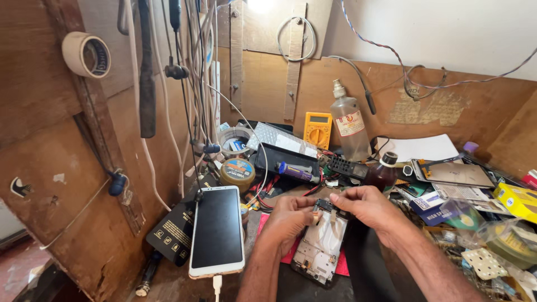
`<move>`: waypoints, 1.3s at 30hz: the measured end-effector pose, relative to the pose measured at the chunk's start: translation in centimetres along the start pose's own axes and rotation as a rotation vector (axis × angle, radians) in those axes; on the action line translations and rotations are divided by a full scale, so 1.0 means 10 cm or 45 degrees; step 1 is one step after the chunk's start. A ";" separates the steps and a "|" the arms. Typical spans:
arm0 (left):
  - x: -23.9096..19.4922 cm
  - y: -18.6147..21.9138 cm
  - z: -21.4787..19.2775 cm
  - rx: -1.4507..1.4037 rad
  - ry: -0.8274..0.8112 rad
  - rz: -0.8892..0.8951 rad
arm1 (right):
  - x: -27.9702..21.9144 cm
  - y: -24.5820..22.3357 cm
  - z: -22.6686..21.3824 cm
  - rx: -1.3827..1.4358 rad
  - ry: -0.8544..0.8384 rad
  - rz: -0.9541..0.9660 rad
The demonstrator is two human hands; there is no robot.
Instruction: The person uses a small screwdriver to manipulate components inside a disassembled smartphone chassis on a cluttered workbench. They repeatedly adjust and probe internal parts while holding the device steady with the other hand.
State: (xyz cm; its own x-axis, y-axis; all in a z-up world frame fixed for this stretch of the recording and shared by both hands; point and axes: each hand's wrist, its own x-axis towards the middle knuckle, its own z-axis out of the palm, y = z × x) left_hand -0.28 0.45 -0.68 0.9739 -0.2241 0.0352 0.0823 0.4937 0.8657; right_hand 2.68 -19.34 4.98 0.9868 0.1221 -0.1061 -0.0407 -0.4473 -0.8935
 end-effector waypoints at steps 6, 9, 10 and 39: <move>-0.01 0.01 -0.04 0.086 -0.068 0.038 | -0.08 0.06 0.05 0.029 0.047 -0.032; -0.01 0.01 -0.03 0.081 -0.012 0.042 | -0.15 0.05 0.04 0.069 0.062 -0.095; -0.01 0.01 -0.02 0.105 0.034 0.017 | -0.16 0.05 0.04 0.082 0.068 -0.104; 0.04 0.04 0.06 0.282 0.012 -0.149 | -0.54 0.31 -0.47 -0.643 0.308 -0.272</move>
State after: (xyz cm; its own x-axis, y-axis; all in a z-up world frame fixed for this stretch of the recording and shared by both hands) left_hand 0.05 0.03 0.00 0.9625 -0.2606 -0.0754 0.1473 0.2685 0.9520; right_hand -1.99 -25.57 4.83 0.9750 0.0767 0.2084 0.1832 -0.8082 -0.5597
